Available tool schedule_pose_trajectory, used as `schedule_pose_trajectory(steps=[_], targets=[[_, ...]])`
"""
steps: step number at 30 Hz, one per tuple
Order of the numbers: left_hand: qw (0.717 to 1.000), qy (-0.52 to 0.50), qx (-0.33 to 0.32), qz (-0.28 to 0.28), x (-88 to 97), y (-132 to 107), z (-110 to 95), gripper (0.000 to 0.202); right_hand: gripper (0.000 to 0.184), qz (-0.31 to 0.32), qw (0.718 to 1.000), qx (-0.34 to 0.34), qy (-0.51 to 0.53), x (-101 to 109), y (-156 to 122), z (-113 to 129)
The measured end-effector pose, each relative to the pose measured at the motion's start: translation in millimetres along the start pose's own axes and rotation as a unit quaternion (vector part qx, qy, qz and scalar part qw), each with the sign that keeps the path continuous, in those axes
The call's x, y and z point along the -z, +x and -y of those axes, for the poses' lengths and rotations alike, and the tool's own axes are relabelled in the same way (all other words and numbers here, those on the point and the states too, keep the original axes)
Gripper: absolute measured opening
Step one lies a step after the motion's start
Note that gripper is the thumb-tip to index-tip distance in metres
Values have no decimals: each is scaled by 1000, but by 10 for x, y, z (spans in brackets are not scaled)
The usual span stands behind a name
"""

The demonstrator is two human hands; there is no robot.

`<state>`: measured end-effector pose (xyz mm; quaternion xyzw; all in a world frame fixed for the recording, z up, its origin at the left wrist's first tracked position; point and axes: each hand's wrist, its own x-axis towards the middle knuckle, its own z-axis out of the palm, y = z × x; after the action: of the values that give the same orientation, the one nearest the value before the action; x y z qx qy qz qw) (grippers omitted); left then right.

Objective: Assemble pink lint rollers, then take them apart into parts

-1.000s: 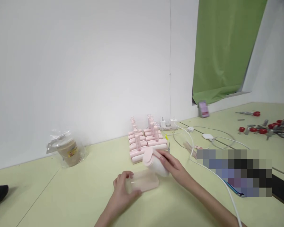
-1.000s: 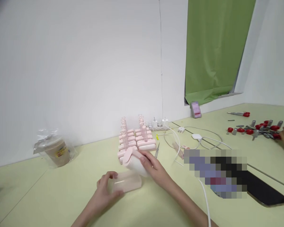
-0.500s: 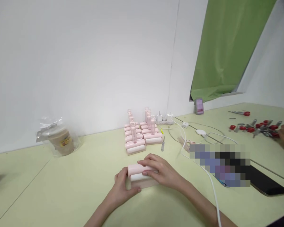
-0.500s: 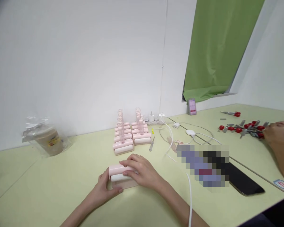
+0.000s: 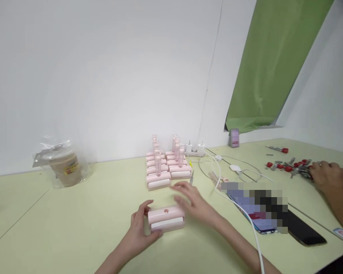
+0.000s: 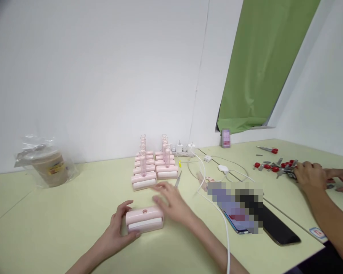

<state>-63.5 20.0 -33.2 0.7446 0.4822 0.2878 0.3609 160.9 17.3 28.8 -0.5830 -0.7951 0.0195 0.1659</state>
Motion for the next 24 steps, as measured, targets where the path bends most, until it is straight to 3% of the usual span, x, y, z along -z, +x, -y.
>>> schedule_pose_trajectory(steps=[3, 5, 8, 11, 19, 24], targets=[[995, -5, -98, -25, -34, -5, 46, 65, 31, -24, 986, -135, -91, 195, 226, -420], [990, -10, -139, 14, -18, -7, 30, 56, 24, -12, 970, -203, -133, 286, 355, -692], [989, -64, -114, 64, 34, -6, -28, 47, 26, 15, 943, -284, -171, 298, 441, -966], [990, -121, -58, 47, 64, -4, -72, 54, 27, 40, 922, -341, -181, 197, 421, -1053], [990, -128, -44, 43, 67, -25, -116, 53, 29, 15, 921, -367, -127, 15, 291, -1006], [991, -120, -29, 44, 75, -39, -134, 53, 49, -20, 956, -291, 31, 146, 200, -788]])
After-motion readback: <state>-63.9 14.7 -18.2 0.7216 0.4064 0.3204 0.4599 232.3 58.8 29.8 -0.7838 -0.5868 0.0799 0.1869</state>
